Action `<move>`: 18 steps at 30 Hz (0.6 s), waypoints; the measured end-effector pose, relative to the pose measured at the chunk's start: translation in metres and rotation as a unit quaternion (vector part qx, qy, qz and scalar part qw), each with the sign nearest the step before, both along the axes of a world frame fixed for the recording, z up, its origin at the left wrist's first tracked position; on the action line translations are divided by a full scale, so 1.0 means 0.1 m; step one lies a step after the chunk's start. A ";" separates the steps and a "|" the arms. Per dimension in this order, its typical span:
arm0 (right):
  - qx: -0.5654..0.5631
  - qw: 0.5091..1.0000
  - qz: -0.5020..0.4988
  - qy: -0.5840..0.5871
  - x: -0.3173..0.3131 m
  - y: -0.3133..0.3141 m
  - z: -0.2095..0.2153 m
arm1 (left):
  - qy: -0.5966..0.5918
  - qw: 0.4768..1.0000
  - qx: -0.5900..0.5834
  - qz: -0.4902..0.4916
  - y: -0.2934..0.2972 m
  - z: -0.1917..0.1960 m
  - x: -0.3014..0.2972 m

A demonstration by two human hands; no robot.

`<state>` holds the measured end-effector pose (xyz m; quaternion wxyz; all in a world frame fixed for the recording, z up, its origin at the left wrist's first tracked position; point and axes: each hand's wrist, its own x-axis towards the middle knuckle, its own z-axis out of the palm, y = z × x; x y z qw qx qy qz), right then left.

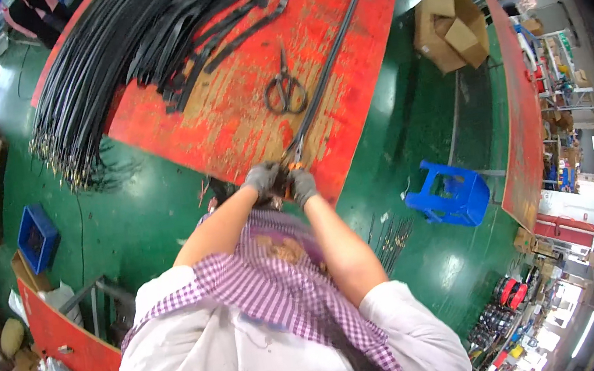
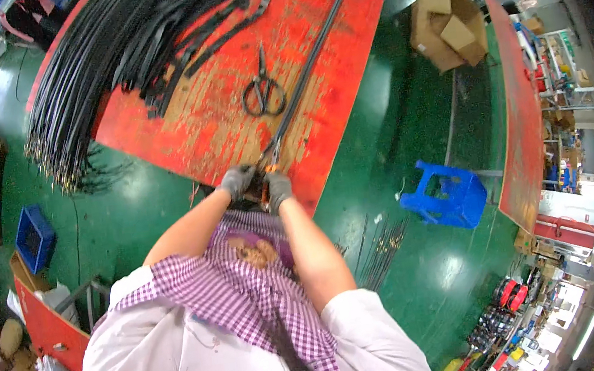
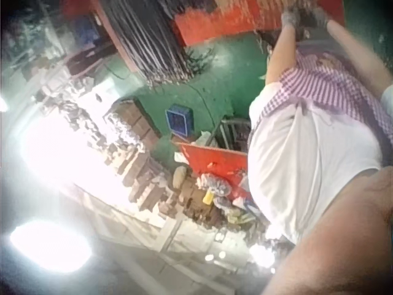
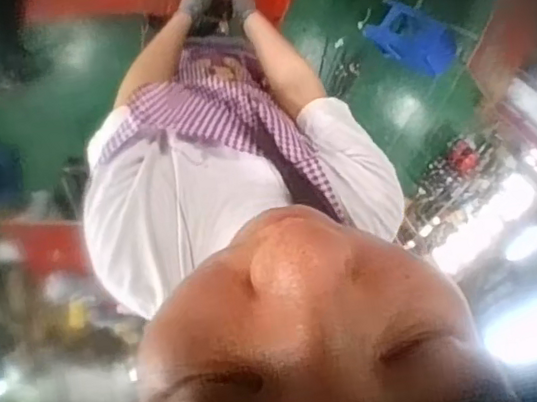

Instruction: The person strips the outer insulation from black cables using pliers and cuts them to length with scissors. They then gather the processed cables and place them on the floor.

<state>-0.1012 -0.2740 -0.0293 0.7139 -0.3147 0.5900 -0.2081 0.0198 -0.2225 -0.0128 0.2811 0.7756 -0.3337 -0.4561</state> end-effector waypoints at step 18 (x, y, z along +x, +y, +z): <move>0.092 0.996 -0.005 -0.012 0.09 -0.27 0.11 | 0.206 0.975 0.009 0.087 -0.07 -0.40 0.07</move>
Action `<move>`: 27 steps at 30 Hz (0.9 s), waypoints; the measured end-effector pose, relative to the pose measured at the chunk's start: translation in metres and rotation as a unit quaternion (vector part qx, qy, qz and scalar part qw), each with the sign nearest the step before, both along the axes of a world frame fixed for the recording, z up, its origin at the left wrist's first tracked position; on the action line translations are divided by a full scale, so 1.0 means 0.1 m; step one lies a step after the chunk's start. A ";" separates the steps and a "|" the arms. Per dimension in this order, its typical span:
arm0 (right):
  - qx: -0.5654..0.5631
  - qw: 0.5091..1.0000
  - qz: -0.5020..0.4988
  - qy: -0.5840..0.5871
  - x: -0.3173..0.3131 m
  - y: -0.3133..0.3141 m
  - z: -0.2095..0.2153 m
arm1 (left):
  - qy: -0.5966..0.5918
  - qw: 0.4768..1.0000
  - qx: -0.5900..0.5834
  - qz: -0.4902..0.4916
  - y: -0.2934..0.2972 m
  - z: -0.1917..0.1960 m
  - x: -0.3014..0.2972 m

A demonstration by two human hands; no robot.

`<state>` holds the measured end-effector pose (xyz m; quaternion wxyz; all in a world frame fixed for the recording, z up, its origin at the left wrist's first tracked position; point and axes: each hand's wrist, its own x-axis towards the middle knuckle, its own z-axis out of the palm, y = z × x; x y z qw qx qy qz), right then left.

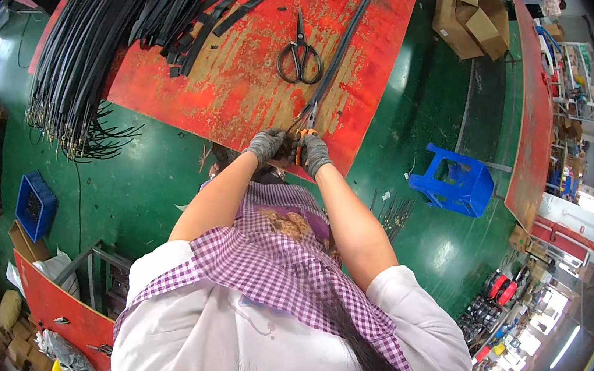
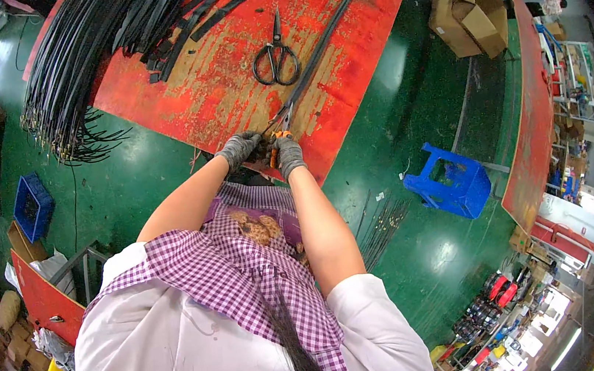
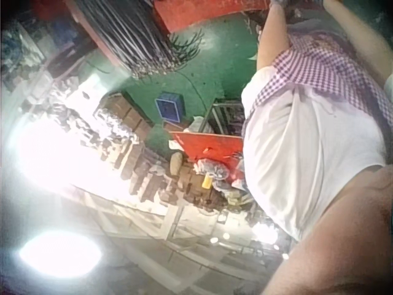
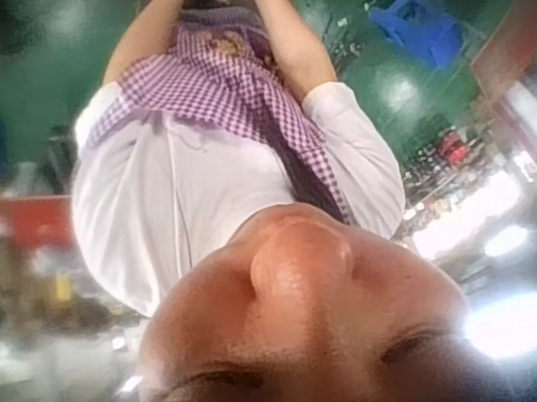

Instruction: The person strips the outer insulation from black cables using pliers and cuts them to length with scissors. They then gather the processed cables and place them on the floor.

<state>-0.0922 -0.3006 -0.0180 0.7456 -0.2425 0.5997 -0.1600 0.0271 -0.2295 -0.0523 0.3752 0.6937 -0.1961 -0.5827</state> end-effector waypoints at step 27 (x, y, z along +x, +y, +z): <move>0.042 0.997 -0.008 -0.061 -0.09 -0.05 -0.07 | 0.239 0.965 -0.003 0.108 -0.20 0.33 0.06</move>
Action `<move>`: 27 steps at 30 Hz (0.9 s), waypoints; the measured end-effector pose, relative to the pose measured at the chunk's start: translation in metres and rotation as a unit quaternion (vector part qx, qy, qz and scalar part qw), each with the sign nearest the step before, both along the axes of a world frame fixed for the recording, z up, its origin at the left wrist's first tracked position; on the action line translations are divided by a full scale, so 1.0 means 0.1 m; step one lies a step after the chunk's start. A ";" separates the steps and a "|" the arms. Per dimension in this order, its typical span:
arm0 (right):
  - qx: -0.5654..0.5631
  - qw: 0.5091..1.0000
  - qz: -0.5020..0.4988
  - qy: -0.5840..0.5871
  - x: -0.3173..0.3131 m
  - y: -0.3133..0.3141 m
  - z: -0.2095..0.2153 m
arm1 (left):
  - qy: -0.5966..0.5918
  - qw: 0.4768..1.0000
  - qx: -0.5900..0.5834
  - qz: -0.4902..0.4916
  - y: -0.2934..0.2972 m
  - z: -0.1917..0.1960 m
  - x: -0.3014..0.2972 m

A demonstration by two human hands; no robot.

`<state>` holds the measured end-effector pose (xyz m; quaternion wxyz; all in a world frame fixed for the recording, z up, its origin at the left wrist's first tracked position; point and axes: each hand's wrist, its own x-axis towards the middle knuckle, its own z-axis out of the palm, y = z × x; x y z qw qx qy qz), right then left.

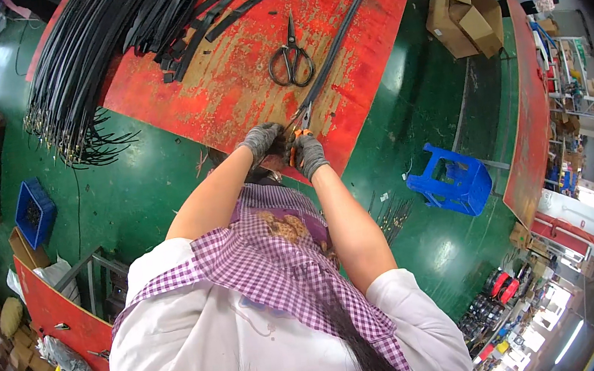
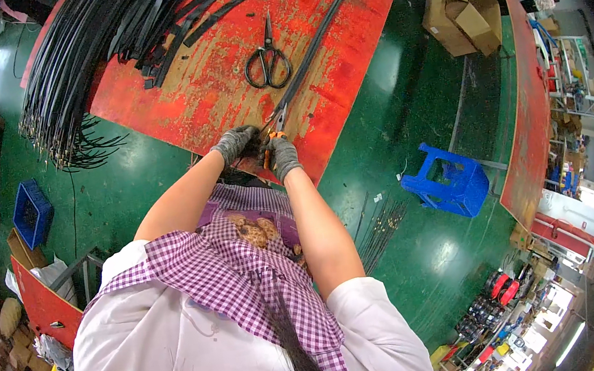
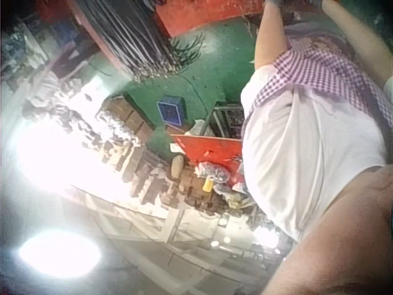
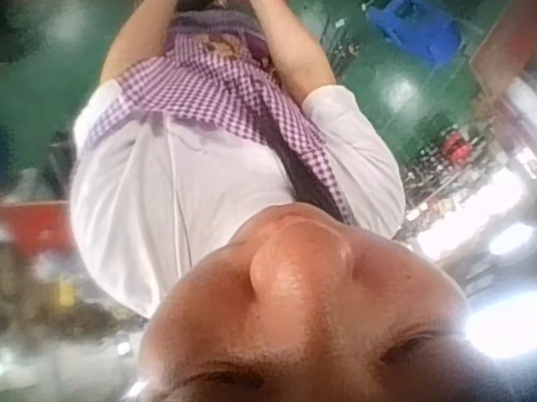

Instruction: The person strips the outer insulation from black cables using pliers and cuts them to length with scissors. They then gather the processed cables and place them on the floor.

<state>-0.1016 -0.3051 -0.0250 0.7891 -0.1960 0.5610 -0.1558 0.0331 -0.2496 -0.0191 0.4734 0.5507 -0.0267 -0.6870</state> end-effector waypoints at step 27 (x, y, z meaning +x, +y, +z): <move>0.000 0.998 0.066 -0.022 0.06 0.02 0.31 | -0.127 0.990 -0.022 -0.049 -0.50 0.23 -0.09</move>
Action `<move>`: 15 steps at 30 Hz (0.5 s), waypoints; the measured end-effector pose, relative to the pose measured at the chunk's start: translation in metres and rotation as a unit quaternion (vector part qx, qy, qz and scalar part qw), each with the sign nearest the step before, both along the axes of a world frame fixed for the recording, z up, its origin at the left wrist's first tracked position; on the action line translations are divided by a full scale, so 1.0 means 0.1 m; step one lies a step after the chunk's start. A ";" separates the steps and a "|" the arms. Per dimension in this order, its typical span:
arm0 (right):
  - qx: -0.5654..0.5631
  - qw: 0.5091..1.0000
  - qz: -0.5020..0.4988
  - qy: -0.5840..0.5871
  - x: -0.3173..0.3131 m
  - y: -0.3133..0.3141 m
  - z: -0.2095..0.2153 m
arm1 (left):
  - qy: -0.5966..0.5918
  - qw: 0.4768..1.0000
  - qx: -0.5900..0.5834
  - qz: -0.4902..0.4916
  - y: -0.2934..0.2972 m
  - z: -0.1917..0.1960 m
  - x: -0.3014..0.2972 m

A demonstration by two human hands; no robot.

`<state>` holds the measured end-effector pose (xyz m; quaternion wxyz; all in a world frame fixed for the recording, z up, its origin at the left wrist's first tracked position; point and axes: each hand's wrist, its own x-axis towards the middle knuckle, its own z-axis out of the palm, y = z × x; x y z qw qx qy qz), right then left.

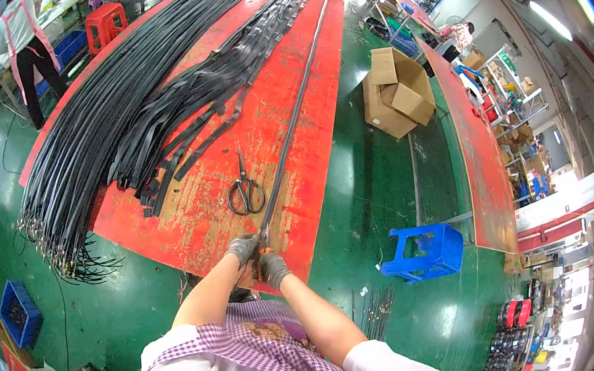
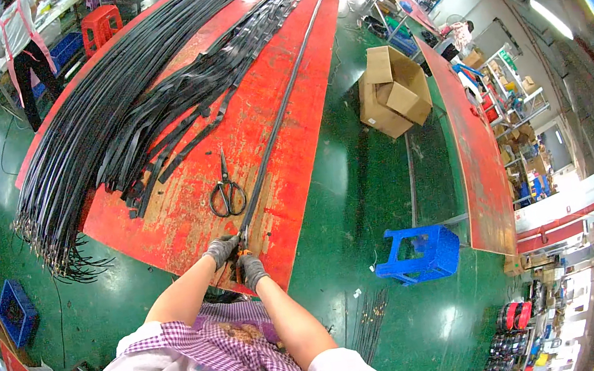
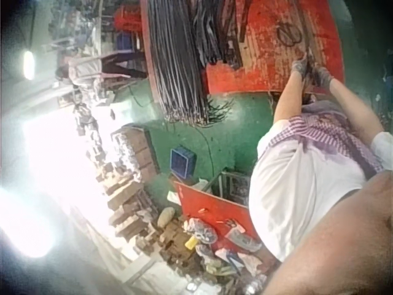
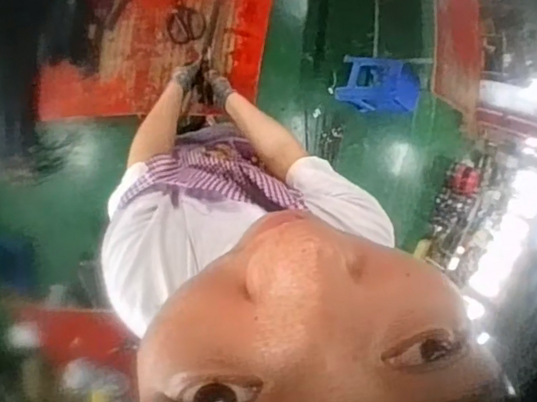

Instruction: The person strips the outer insulation from black cables using pliers and cuts them to length with scissors. They then gather the processed cables and place them on the floor.

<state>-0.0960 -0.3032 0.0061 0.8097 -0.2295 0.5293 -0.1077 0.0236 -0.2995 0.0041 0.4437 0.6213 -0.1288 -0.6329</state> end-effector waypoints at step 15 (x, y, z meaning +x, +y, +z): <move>0.065 0.997 -0.036 0.008 0.02 -0.05 0.13 | -0.191 0.978 0.007 -0.082 -0.13 -0.24 -0.02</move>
